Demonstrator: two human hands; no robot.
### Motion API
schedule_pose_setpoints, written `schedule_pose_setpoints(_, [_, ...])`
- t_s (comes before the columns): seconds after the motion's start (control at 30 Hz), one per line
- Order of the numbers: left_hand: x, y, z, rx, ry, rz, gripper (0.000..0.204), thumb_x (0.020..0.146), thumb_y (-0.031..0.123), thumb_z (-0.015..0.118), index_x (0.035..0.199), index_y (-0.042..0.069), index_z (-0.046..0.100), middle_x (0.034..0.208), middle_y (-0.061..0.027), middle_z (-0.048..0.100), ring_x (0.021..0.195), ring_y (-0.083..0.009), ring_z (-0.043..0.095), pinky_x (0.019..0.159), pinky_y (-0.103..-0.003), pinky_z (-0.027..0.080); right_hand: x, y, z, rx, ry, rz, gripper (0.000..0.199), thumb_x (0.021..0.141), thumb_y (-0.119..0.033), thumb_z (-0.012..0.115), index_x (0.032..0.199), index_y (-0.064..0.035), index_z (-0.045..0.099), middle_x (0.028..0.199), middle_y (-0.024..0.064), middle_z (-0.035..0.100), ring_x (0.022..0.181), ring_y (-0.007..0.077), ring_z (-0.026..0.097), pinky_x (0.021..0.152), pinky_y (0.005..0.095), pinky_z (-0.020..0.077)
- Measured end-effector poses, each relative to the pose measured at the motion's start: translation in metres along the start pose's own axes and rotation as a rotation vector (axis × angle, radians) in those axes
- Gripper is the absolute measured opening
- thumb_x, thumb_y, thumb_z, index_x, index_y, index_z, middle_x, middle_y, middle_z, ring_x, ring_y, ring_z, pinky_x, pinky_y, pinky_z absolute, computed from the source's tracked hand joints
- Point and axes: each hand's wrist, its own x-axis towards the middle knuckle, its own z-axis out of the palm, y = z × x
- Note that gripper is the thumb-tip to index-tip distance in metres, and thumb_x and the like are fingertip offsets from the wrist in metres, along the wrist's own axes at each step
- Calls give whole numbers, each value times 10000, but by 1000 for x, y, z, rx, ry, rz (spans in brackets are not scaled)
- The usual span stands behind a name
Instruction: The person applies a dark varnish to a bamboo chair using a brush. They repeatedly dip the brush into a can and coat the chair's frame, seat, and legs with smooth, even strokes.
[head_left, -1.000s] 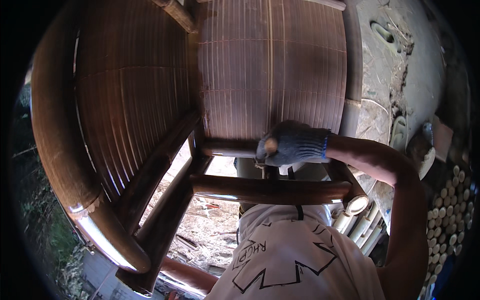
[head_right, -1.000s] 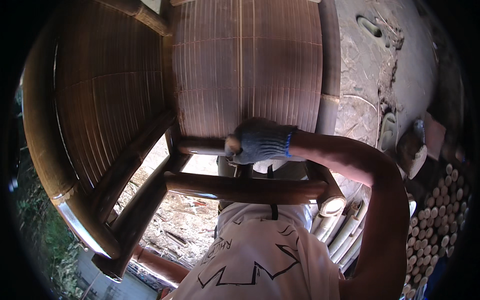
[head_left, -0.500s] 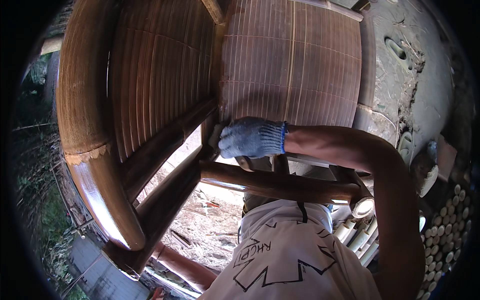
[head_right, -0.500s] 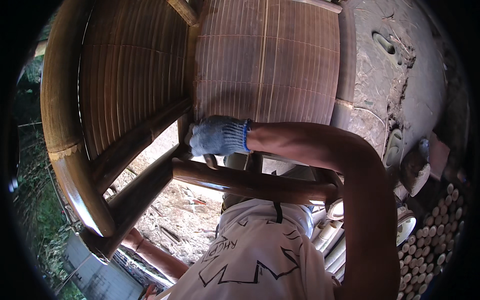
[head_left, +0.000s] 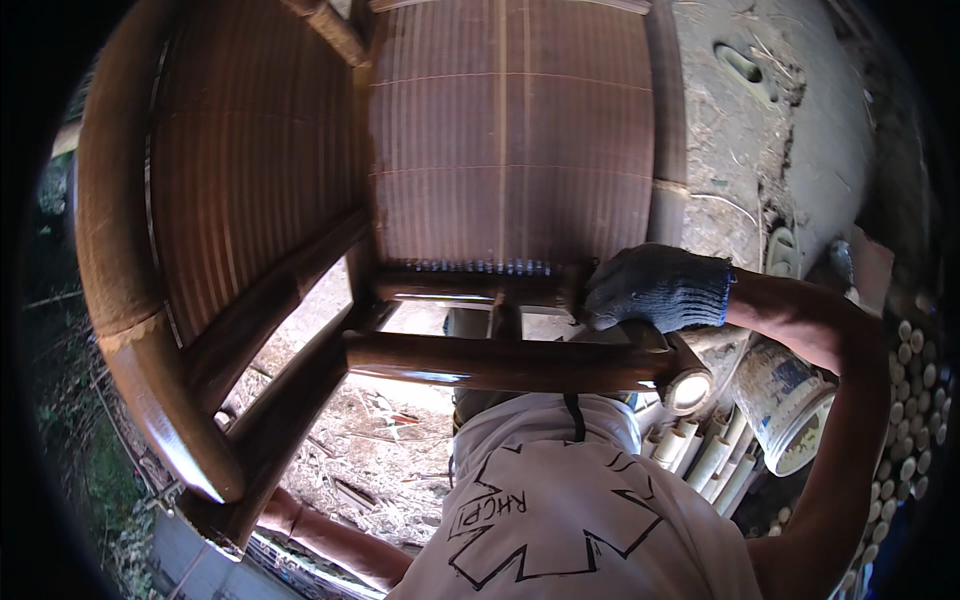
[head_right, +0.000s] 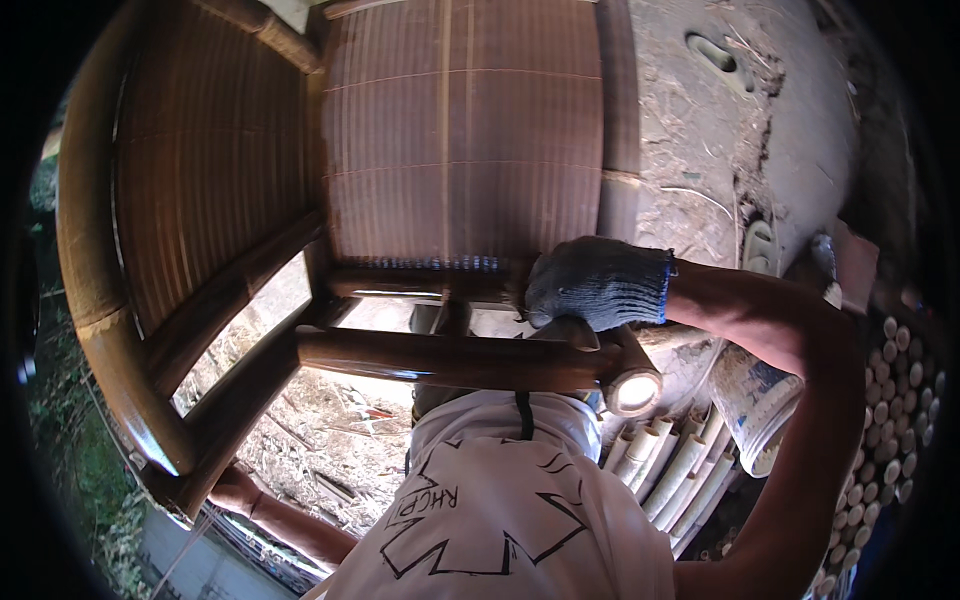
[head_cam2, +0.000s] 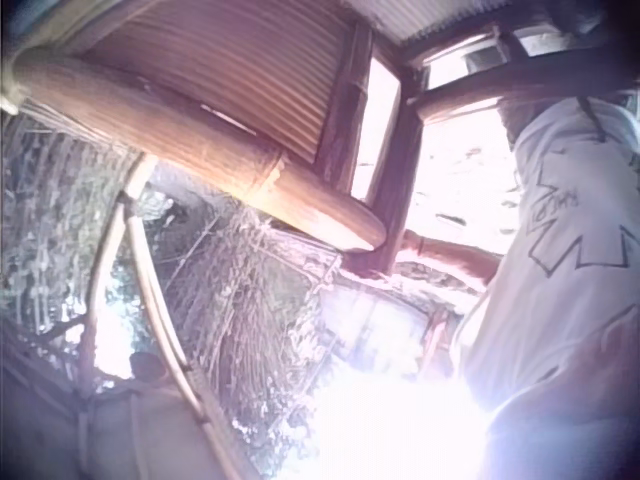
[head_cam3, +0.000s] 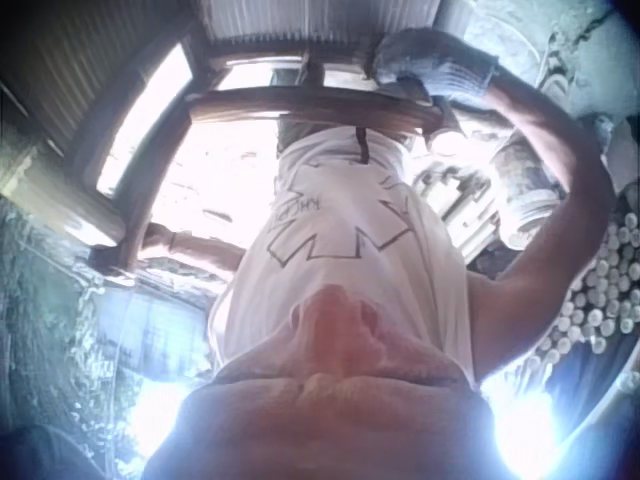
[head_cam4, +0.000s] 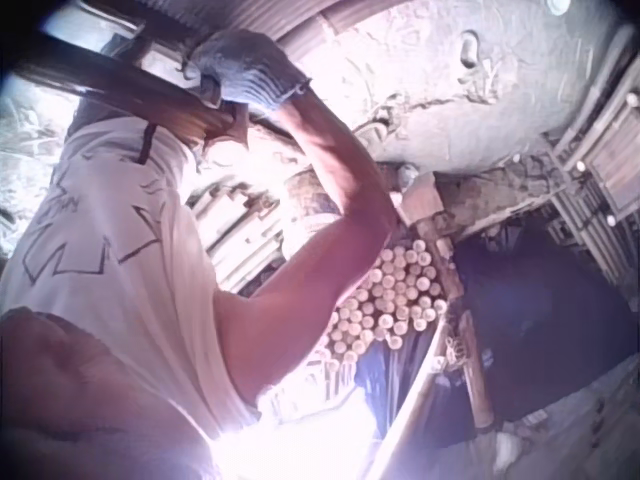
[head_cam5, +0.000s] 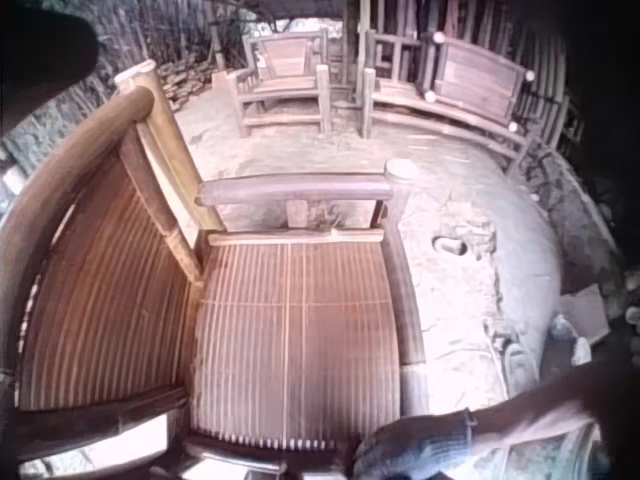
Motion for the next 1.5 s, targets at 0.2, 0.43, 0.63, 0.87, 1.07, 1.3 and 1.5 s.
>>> schedule_pose_setpoints(0.2, [-4, -15, 10, -13, 6, -42, 552, 949, 412, 625, 1372, 67, 542, 1412, -150, 547, 1305, -295, 509, 1159, -469, 329, -61, -26, -30, -24, -121, 226, 149, 755, -242, 683, 859, -155, 745, 926, 69, 701, 944, 301, 670, 811, 435, 556])
schedule_pose_setpoints(0.43, [-16, -8, -12, 10, 64, -23, 547, 951, 411, 622, 1373, 73, 542, 1411, -146, 549, 1306, -294, 508, 1160, -470, 327, -39, -14, -40, 159, 27, 250, 198, 863, -244, 688, 1026, -139, 725, 910, 83, 722, 856, 296, 702, 807, 404, 560])
schedule_pose_setpoints(0.63, [-15, -27, 4, -9, 46, -73, 542, 952, 410, 620, 1374, 78, 542, 1410, -142, 552, 1307, -293, 508, 1161, -471, 325, -30, -33, -10, -8, -195, 598, 190, 855, -238, 644, 990, -131, 724, 853, 80, 718, 812, 284, 705, 776, 410, 559])
schedule_pose_setpoints(0.87, [-19, -36, -15, -23, 49, -102, 536, 954, 408, 618, 1374, 85, 542, 1409, -138, 554, 1308, -292, 507, 1162, -472, 324, -109, -49, -43, 673, 146, 663, 218, 834, -106, 799, 1029, -25, 747, 1016, 90, 750, 890, 160, 709, 798, 290, 568])
schedule_pose_setpoints(1.07, [-21, -35, -18, -216, -17, -116, 424, 909, 328, 700, 1233, 65, 621, 1366, -135, 584, 1265, -285, 547, 1141, -450, 354, -114, -81, -55, 657, 190, 479, 211, 862, -101, 765, 1055, -27, 724, 1022, 131, 729, 904, 187, 700, 786, 292, 571])
schedule_pose_setpoints(1.3, [-33, -65, -40, -96, -170, -59, 611, 916, 433, 667, 1389, 71, 528, 1425, -150, 534, 1314, -314, 505, 1137, -482, 360, 35, -130, -51, 40, -614, 423, 207, 884, -229, 673, 808, -46, 732, 833, 112, 713, 745, 255, 697, 661, 366, 576])
schedule_pose_setpoints(1.5, [-55, -64, -67, -191, -175, -40, 701, 919, 448, 660, 1483, 98, 435, 1470, -132, 492, 1311, -311, 491, 1095, -466, 378, 24, -198, 77, -647, -533, 236, 164, 831, -194, 701, 850, -37, 743, 801, 103, 712, 741, 264, 679, 650, 409, 564])
